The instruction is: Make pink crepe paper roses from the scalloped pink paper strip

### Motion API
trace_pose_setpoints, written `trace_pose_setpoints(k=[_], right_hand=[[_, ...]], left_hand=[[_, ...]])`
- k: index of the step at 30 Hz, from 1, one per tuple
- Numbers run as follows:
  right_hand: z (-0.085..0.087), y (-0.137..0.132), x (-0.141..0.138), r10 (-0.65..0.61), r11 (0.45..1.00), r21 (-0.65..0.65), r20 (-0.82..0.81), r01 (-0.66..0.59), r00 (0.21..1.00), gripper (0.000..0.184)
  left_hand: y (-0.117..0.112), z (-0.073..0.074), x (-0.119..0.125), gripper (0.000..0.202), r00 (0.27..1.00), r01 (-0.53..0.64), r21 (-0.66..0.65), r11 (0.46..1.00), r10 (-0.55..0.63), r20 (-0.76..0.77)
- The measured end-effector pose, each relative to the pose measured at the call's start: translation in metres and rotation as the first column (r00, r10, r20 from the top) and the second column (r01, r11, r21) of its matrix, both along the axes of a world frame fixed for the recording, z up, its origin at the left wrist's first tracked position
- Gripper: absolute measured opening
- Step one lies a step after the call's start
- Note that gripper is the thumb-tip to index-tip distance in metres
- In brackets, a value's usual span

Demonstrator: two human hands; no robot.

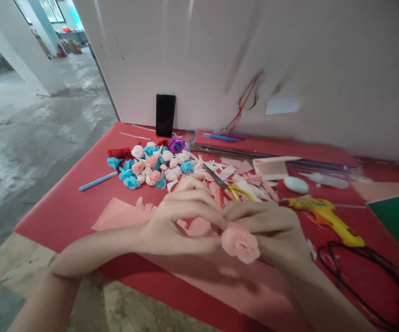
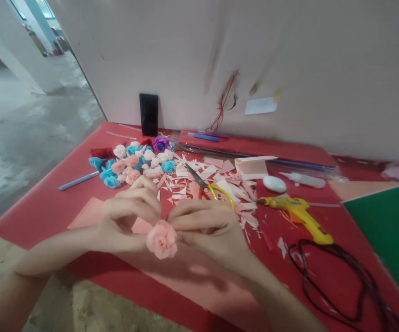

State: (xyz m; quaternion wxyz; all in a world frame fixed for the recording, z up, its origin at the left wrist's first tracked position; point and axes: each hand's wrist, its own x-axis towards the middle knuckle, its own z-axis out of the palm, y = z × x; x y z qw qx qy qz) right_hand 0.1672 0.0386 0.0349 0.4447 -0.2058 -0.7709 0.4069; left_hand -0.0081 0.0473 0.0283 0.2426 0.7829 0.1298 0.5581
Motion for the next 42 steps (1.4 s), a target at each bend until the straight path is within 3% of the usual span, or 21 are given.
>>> trace_pose_setpoints(k=[4, 9, 14, 24, 33, 36, 42], right_hand=[[-0.007, 0.014, 0.008, 0.173, 0.984, 0.038, 0.006, -0.173, 0.985, 0.019], [-0.016, 0.022, 0.009, 0.306, 0.95, 0.094, -0.102, -0.297, 0.947, 0.017], [-0.017, 0.022, 0.01, 0.348, 0.937, 0.064, -0.097, -0.343, 0.932, 0.018], [-0.011, 0.02, 0.009, 0.342, 0.939, 0.031, -0.039, -0.341, 0.939, 0.016], [-0.008, 0.018, 0.014, 0.397, 0.916, 0.026, 0.062, -0.399, 0.916, 0.022], [-0.008, 0.02, 0.016, 0.415, 0.905, 0.044, 0.129, -0.423, 0.901, 0.024], [-0.004, 0.021, 0.018, 0.368, 0.915, 0.104, 0.185, -0.39, 0.911, 0.028]], left_hand=[[-0.005, 0.009, -0.004, 0.004, 0.985, 0.114, -0.032, 0.993, -0.117, -0.125], [-0.011, 0.018, -0.005, 0.016, 0.955, 0.199, -0.345, 0.917, -0.261, -0.143], [-0.015, 0.022, -0.005, 0.009, 0.957, 0.179, -0.512, 0.84, -0.27, -0.108], [-0.019, 0.025, -0.004, 0.008, 0.973, 0.07, -0.404, 0.912, -0.152, -0.173], [-0.021, 0.024, -0.007, 0.007, 0.959, 0.089, -0.382, 0.92, -0.183, -0.216], [-0.022, 0.024, -0.007, 0.004, 0.936, 0.076, -0.488, 0.869, -0.232, -0.267], [-0.023, 0.029, -0.007, 0.006, 0.92, 0.061, -0.708, 0.704, -0.314, -0.233]])
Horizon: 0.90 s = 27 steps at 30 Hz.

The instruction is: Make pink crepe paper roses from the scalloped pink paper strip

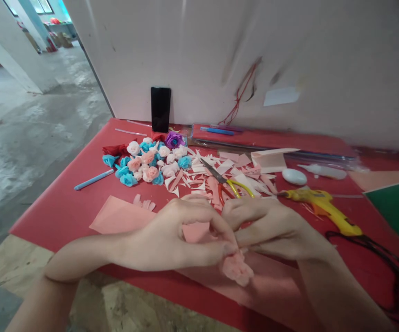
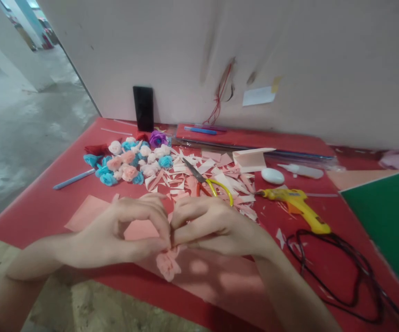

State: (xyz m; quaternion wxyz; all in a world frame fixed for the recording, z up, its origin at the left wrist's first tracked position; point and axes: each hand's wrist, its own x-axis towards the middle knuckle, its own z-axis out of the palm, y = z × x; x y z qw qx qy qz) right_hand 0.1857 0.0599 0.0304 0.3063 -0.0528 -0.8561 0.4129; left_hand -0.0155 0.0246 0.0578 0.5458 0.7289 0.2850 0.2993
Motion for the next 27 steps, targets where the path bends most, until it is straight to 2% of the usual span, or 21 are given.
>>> trace_pose_setpoints(k=[3, 6, 18, 22, 27], right_hand=[[0.002, 0.0, 0.001, -0.003, 1.0, 0.013, 0.006, 0.003, 1.0, 0.027], [0.003, 0.0, 0.001, -0.006, 1.0, 0.012, 0.014, 0.006, 1.0, 0.028], [0.011, -0.004, 0.002, -0.032, 0.997, 0.071, 0.032, 0.03, 0.999, 0.026], [0.014, -0.005, 0.0, -0.036, 0.995, 0.093, 0.054, 0.031, 0.998, 0.03], [0.014, -0.005, 0.0, -0.036, 0.996, 0.088, 0.058, 0.031, 0.998, 0.032]], left_hand=[[0.0, 0.002, 0.0, 0.007, 1.0, 0.026, -0.103, 0.994, -0.025, 0.018], [0.0, 0.002, -0.001, 0.006, 0.999, 0.042, -0.132, 0.99, -0.04, 0.021], [-0.003, 0.003, -0.001, 0.011, 0.999, 0.03, 0.022, 0.999, -0.029, -0.045], [-0.003, 0.001, -0.001, 0.006, 0.998, 0.043, 0.055, 0.998, -0.04, -0.055], [-0.002, 0.001, 0.0, 0.008, 0.997, 0.068, 0.013, 0.998, -0.068, -0.027]])
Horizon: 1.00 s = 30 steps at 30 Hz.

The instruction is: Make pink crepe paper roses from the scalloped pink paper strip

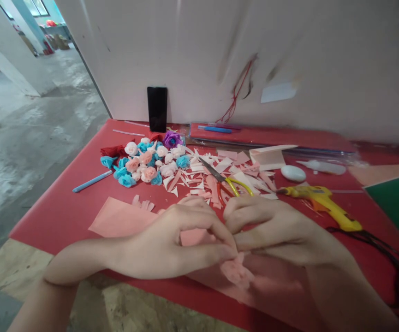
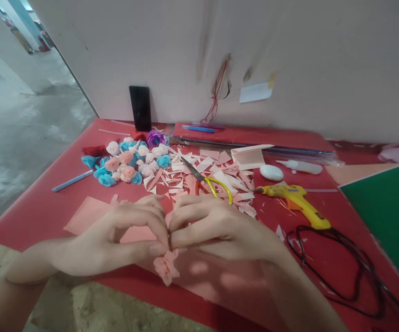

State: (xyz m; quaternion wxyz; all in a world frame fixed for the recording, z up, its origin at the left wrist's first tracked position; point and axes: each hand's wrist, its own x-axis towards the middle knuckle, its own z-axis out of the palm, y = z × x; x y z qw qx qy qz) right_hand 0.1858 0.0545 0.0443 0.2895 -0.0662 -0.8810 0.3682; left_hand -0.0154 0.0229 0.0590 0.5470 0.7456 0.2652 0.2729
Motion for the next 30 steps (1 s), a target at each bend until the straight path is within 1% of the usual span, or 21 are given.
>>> trace_pose_setpoints(k=[2, 4, 9, 12, 15, 19, 21, 26, 30], right_hand=[[0.0, -0.001, 0.001, 0.004, 1.0, 0.002, -0.006, -0.004, 1.0, 0.031], [0.001, -0.002, 0.002, -0.011, 1.0, 0.003, 0.004, 0.011, 1.0, 0.03], [0.003, -0.009, 0.001, -0.06, 0.998, 0.012, 0.061, 0.059, 0.996, 0.03], [0.002, -0.012, 0.001, -0.069, 0.997, 0.029, 0.072, 0.067, 0.995, 0.027], [0.001, -0.013, 0.002, -0.065, 0.997, 0.046, 0.077, 0.062, 0.995, 0.023], [0.001, -0.012, 0.001, -0.064, 0.997, 0.044, 0.072, 0.061, 0.995, 0.027], [0.001, -0.012, 0.0, -0.068, 0.997, 0.029, 0.069, 0.066, 0.995, 0.027], [0.003, -0.017, -0.004, -0.126, 0.992, -0.015, 0.076, 0.127, 0.989, 0.03], [0.004, -0.018, -0.005, -0.127, 0.985, -0.103, 0.099, 0.137, 0.987, 0.029]], left_hand=[[0.0, 0.001, 0.0, 0.009, 0.999, 0.032, -0.034, 0.999, -0.032, 0.022], [0.0, 0.002, 0.0, 0.01, 0.999, 0.048, -0.034, 0.998, -0.047, 0.027], [-0.001, 0.004, -0.002, 0.013, 0.997, 0.07, 0.036, 0.997, -0.069, -0.028], [-0.001, 0.004, -0.002, 0.014, 0.995, 0.089, 0.072, 0.993, -0.085, -0.051], [-0.002, 0.004, -0.002, 0.011, 0.995, 0.095, 0.057, 0.994, -0.092, -0.049], [-0.001, 0.005, -0.001, 0.011, 0.993, 0.114, 0.021, 0.993, -0.113, -0.03], [-0.001, 0.005, -0.001, 0.012, 0.992, 0.128, 0.009, 0.992, -0.127, -0.017], [-0.001, 0.004, 0.0, 0.012, 0.991, 0.134, 0.017, 0.991, -0.133, -0.012], [-0.002, 0.004, 0.0, 0.012, 0.992, 0.124, 0.02, 0.992, -0.123, -0.013]])
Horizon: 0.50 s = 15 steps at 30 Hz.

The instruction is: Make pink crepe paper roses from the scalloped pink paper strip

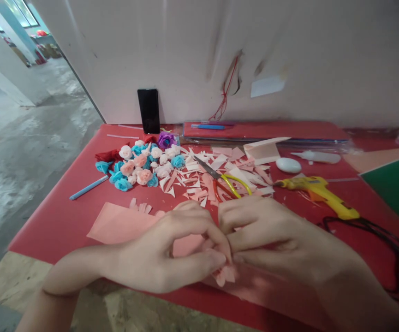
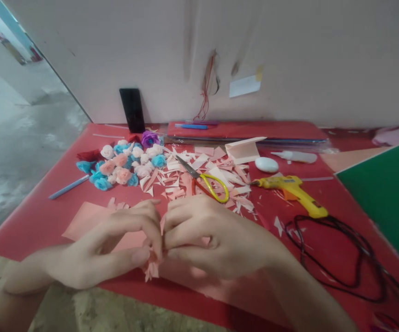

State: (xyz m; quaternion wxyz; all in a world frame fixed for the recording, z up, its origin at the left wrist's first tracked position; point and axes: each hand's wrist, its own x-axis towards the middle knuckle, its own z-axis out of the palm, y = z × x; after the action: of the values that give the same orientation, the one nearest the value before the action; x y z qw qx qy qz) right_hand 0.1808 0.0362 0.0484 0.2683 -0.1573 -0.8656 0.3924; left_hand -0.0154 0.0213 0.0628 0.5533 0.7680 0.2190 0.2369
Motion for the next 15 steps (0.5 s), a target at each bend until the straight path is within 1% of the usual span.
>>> trace_pose_setpoints(k=[3, 5, 7, 9, 11, 12, 14, 15], right_hand=[[0.0, 0.001, 0.001, 0.007, 0.995, -0.1, 0.03, -0.004, 1.0, 0.027], [0.001, 0.001, 0.002, 0.011, 0.983, -0.182, 0.039, -0.004, 0.999, 0.025], [0.002, 0.002, 0.002, -0.004, 0.961, -0.277, 0.041, 0.015, 0.999, 0.026], [0.003, 0.002, 0.002, -0.038, 0.928, -0.369, 0.04, 0.05, 0.998, 0.029], [0.003, 0.003, 0.0, -0.093, 0.877, -0.47, 0.028, 0.096, 0.995, 0.029], [0.002, 0.003, -0.001, -0.143, 0.839, -0.529, 0.009, 0.126, 0.99, 0.026], [-0.001, 0.003, -0.005, -0.263, 0.731, -0.663, -0.055, 0.162, 0.963, 0.016], [-0.003, 0.003, -0.007, -0.317, 0.67, -0.729, -0.108, 0.141, 0.942, 0.011]], left_hand=[[0.0, 0.001, 0.0, 0.012, 1.0, -0.008, -0.009, 1.0, 0.009, 0.008], [0.0, 0.001, 0.0, 0.012, 1.0, -0.025, -0.041, 0.999, 0.026, 0.013], [0.0, 0.0, 0.0, 0.013, 0.998, -0.039, -0.102, 0.994, 0.043, 0.037], [0.0, -0.004, 0.001, 0.014, 0.993, -0.025, -0.206, 0.978, 0.048, 0.106], [0.001, -0.011, 0.002, 0.013, 0.966, -0.022, -0.333, 0.943, 0.106, 0.235], [0.001, -0.016, 0.003, 0.013, 0.938, -0.034, -0.393, 0.919, 0.165, 0.306], [0.003, -0.025, 0.004, 0.014, 0.876, -0.111, -0.465, 0.878, 0.307, 0.371], [0.004, -0.029, 0.004, 0.014, 0.86, -0.154, -0.479, 0.864, 0.356, 0.366]])
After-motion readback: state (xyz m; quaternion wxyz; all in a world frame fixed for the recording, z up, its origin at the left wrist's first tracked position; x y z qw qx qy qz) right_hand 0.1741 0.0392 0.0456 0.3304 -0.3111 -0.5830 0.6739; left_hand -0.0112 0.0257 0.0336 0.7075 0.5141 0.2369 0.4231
